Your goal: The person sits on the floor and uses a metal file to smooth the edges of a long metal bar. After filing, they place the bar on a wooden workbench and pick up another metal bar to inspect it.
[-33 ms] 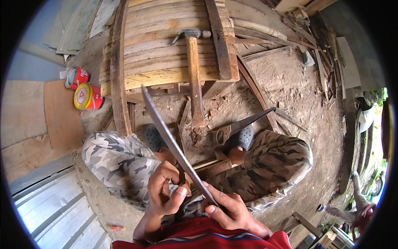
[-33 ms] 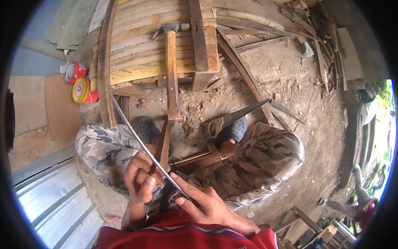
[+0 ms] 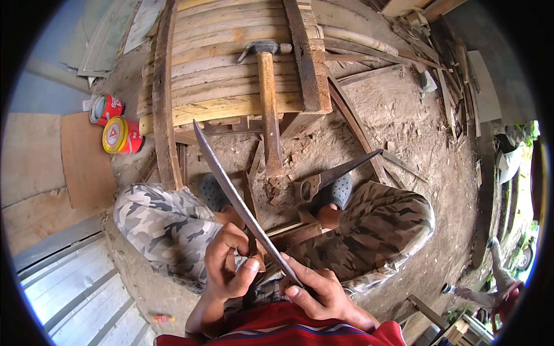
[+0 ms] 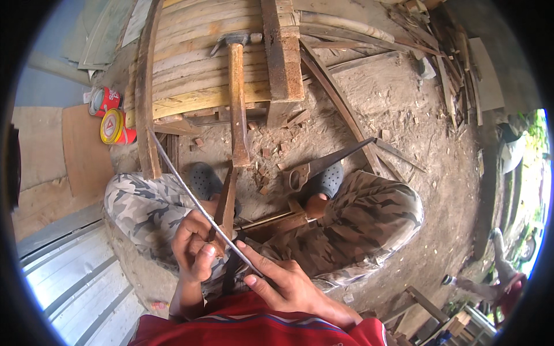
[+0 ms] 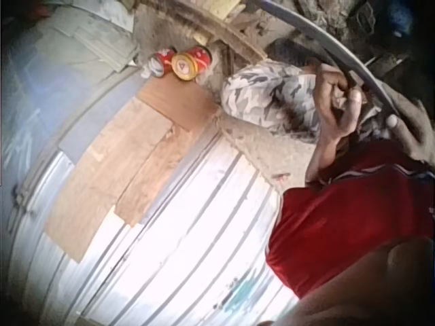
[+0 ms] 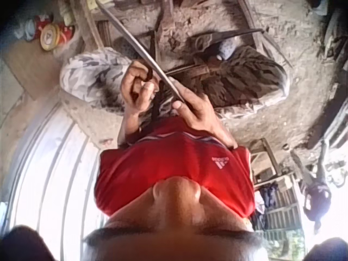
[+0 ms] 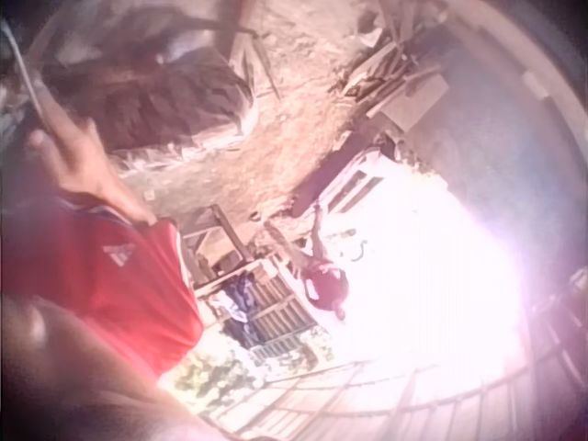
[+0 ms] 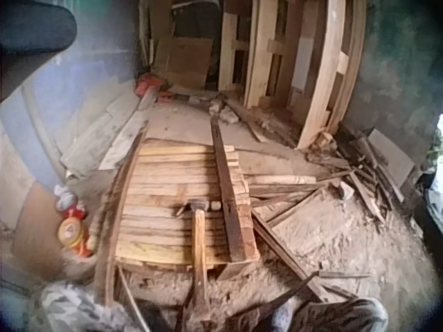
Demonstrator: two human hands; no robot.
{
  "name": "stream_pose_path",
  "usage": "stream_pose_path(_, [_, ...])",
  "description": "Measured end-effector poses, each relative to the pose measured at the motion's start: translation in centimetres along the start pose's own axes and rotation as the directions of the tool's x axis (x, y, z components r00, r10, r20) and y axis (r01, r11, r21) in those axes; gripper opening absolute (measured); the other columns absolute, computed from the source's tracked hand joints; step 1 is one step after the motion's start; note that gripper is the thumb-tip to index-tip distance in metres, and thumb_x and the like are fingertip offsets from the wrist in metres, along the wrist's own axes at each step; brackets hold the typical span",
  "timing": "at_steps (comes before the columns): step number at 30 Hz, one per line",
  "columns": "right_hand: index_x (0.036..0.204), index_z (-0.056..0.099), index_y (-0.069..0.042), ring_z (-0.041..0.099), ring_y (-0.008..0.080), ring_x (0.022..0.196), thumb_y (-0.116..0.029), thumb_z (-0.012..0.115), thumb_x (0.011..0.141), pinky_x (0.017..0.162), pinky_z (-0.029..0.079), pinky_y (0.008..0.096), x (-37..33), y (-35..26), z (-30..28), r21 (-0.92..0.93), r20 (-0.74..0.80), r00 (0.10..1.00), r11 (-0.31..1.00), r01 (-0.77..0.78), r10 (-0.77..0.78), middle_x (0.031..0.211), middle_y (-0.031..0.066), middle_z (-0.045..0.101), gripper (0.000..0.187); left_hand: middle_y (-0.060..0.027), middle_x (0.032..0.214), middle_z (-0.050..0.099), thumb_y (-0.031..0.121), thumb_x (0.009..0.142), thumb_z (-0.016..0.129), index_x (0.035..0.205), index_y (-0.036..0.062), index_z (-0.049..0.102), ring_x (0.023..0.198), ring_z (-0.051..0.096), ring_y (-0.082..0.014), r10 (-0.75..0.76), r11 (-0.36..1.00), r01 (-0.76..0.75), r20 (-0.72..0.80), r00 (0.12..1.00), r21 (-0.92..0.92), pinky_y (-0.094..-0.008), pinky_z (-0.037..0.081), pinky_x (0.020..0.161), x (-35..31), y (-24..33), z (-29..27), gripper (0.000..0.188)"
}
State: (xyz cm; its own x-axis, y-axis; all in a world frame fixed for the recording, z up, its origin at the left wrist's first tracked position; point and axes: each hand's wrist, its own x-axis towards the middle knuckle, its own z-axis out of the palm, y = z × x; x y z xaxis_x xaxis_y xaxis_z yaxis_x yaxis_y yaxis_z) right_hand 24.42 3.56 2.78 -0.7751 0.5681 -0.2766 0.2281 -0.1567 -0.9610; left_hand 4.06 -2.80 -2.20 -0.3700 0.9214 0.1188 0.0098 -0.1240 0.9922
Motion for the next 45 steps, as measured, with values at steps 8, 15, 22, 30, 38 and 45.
stream_pose_path(8, [0.147, 0.046, 0.001, 0.07, 0.0332, 0.06, -0.011, 0.062, 0.096, 0.057, 0.054, 0.0373, 0.4, -0.6, -0.6, -0.092, 0.009, 1.0, 0.995, 0.031, -0.03, 0.076, 0.0211, 0.069, 0.055, -0.006, 0.077, 0.053, 0.018, 0.088, 0.069, 0.083, 0.0012, 0.051, 0.07, 0.049, -0.0125, -0.177, 0.963, 0.161, -0.059, 0.982, -0.215, -0.0267, 0.04, 0.063, -0.3, -0.4, 0.6, 0.025])
stream_pose_path(15, [0.147, 0.047, -0.003, 0.068, 0.0342, 0.057, -0.012, 0.061, 0.096, 0.056, 0.056, 0.0391, 0.7, -1.2, -1.0, -0.093, 0.027, 0.999, 0.995, 0.028, -0.025, 0.087, 0.0232, 0.071, 0.054, -0.0066, 0.078, 0.053, 0.015, 0.087, 0.066, 0.083, 0.002, 0.051, 0.071, 0.05, -0.0134, -0.134, 0.97, 0.113, -0.087, 0.987, -0.215, -0.0272, 0.041, 0.062, 0.3, 0.0, 0.8, 0.021])
stream_pose_path(22, [0.144, 0.048, 0.003, 0.074, 0.0253, 0.068, -0.012, 0.063, 0.096, 0.065, 0.057, 0.0325, 0.4, -1.2, -0.9, -0.141, 0.01, 0.997, 0.987, 0.079, -0.078, 0.087, 0.0161, 0.074, 0.053, -0.0061, 0.078, 0.052, 0.019, 0.088, 0.066, 0.083, 0.0012, 0.05, 0.075, 0.05, -0.0137, -0.122, 0.987, 0.113, -0.071, 0.99, -0.117, -0.0278, 0.041, 0.065, 0.3, 0.0, 0.2, 0.025])
stream_pose_path(30, [0.15, 0.042, -0.004, 0.072, 0.0344, 0.071, -0.015, 0.061, 0.097, 0.066, 0.058, 0.0382, 1.0, -1.8, -1.1, -0.152, 0.03, 0.997, 0.985, 0.077, -0.073, 0.096, 0.0226, 0.071, 0.057, -0.0065, 0.081, 0.053, 0.019, 0.088, 0.068, 0.084, 0.002, 0.05, 0.076, 0.051, -0.0139, -0.134, 0.974, 0.118, -0.075, 0.988, -0.193, -0.0288, 0.042, 0.067, 0.4, -0.1, 0.3, 0.025])
stream_pose_path(38, [0.149, 0.043, -0.005, 0.072, 0.0385, 0.077, -0.015, 0.062, 0.097, 0.068, 0.059, 0.04, 0.9, -2.0, -0.9, -0.146, 0.008, 0.999, 0.989, 0.034, -0.033, 0.109, 0.0268, 0.07, 0.056, -0.0047, 0.079, 0.05, 0.021, 0.088, 0.068, 0.082, 0.0022, 0.05, 0.074, 0.049, -0.0135, -0.082, 0.994, 0.076, -0.076, 0.994, -0.079, -0.0296, 0.043, 0.069, 0.2, -1.1, -1.0, 0.026])
stream_pose_path(45, [0.145, 0.049, 0.001, 0.073, 0.0226, 0.065, -0.011, 0.062, 0.096, 0.062, 0.056, 0.0312, 1.1, -2.3, -1.4, -0.173, 0.067, 0.998, 0.985, 0.014, -0.002, 0.082, 0.0167, 0.073, 0.052, -0.0043, 0.081, 0.048, 0.018, 0.09, 0.07, 0.084, 0.0021, 0.049, 0.072, 0.046, -0.0109, -0.14, 0.953, 0.111, -0.086, 0.987, -0.281, -0.0257, 0.039, 0.061, 0.5, 0.1, 0.4, 0.028])
